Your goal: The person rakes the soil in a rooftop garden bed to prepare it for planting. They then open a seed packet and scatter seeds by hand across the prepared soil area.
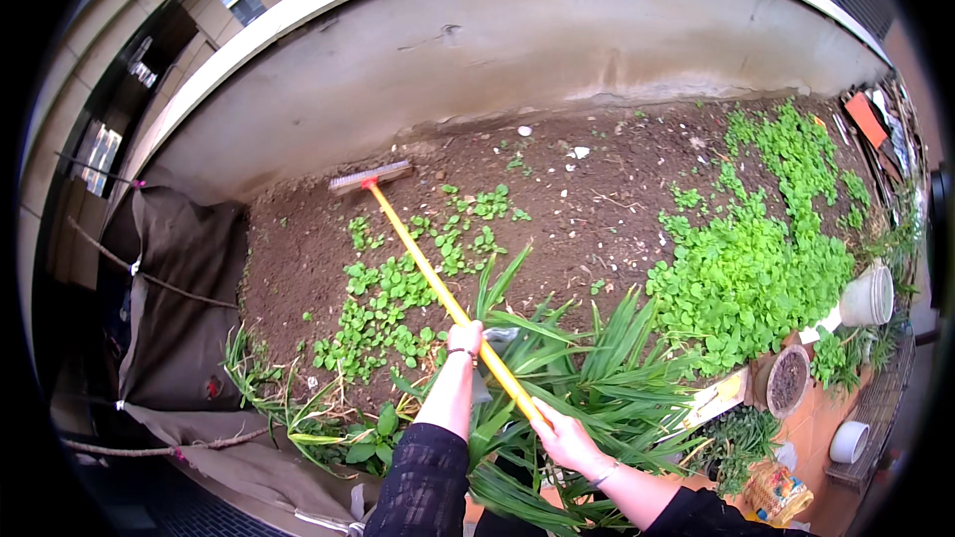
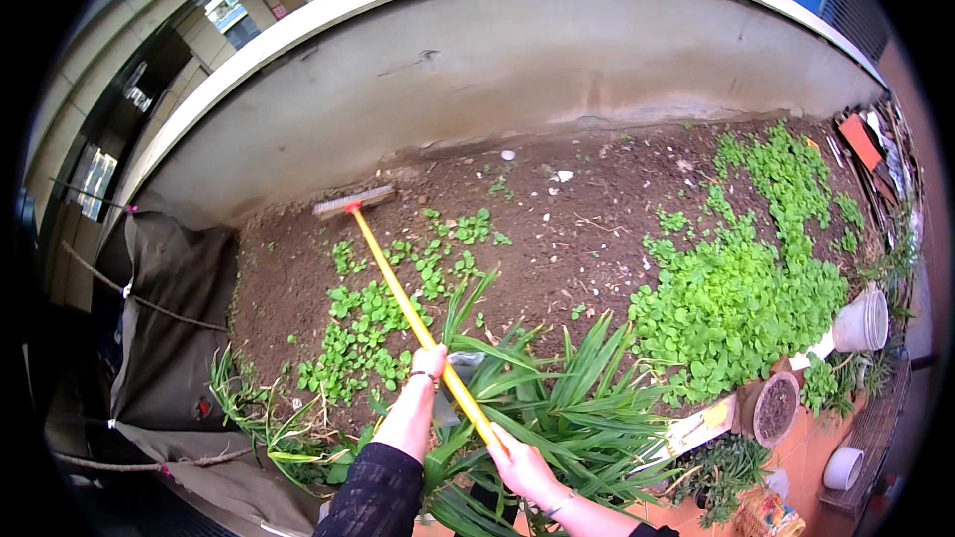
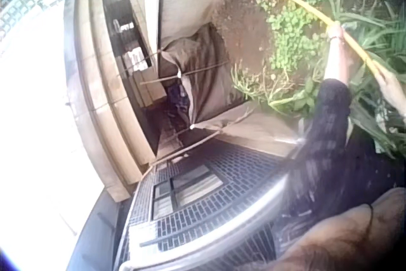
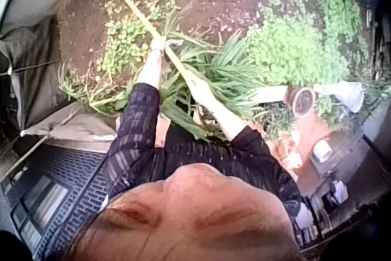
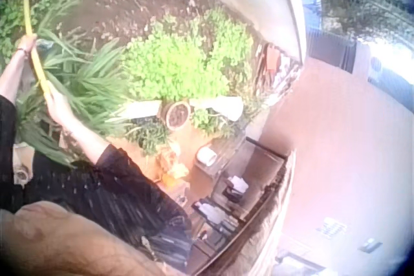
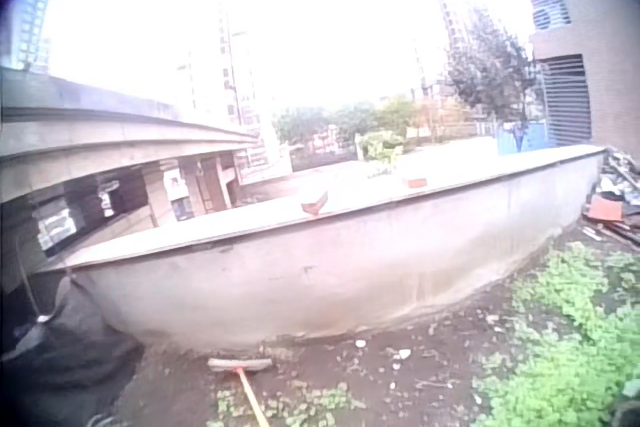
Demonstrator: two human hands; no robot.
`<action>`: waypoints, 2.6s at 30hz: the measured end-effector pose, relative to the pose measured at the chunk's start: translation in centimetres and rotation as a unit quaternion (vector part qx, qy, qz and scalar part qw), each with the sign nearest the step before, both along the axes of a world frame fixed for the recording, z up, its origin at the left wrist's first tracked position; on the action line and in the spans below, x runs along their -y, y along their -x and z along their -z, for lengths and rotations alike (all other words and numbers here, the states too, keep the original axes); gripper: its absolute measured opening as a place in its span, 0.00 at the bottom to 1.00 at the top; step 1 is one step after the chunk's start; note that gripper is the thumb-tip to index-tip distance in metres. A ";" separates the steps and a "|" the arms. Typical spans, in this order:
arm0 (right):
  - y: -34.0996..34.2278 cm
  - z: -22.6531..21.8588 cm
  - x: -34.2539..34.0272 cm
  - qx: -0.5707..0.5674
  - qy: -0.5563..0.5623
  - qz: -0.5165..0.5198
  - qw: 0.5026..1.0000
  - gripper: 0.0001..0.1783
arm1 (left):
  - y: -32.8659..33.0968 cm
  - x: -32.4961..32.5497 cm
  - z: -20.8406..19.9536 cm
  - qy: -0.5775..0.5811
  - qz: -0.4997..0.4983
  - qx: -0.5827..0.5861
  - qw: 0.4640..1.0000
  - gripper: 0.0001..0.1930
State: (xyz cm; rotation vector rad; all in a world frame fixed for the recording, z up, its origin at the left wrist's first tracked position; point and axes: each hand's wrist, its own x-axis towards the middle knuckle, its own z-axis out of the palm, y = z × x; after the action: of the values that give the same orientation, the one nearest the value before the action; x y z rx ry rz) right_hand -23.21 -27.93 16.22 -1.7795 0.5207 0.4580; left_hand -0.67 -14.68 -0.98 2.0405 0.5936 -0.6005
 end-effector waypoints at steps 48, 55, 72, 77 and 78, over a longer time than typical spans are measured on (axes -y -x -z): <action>17.5 -9.9 20.7 -0.129 -0.408 0.361 0.829 0.09 | 24.7 4.0 -27.9 0.218 0.084 0.096 0.968 0.03; 11.0 -8.1 12.1 -0.130 -0.432 0.311 0.837 0.09 | 29.2 -0.8 -26.7 0.205 0.061 0.024 0.977 0.11; 4.9 -2.4 9.0 -0.059 -0.381 0.396 0.833 0.11 | 30.0 3.0 -30.8 0.210 0.274 -0.142 0.928 0.21; 3.6 -0.8 2.7 -0.036 -0.427 0.436 0.791 0.11 | 31.3 1.5 -31.7 0.281 0.297 -0.137 0.902 0.15; 3.3 -1.6 1.1 -0.041 -0.406 0.436 0.802 0.12 | 32.3 -0.1 -30.8 0.306 0.239 -0.118 0.914 0.13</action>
State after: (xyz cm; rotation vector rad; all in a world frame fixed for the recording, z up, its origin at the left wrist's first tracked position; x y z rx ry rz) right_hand -26.52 -29.00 17.78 -0.5706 0.9582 0.0559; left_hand -32.94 -14.59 29.78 1.5106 0.0016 -1.1710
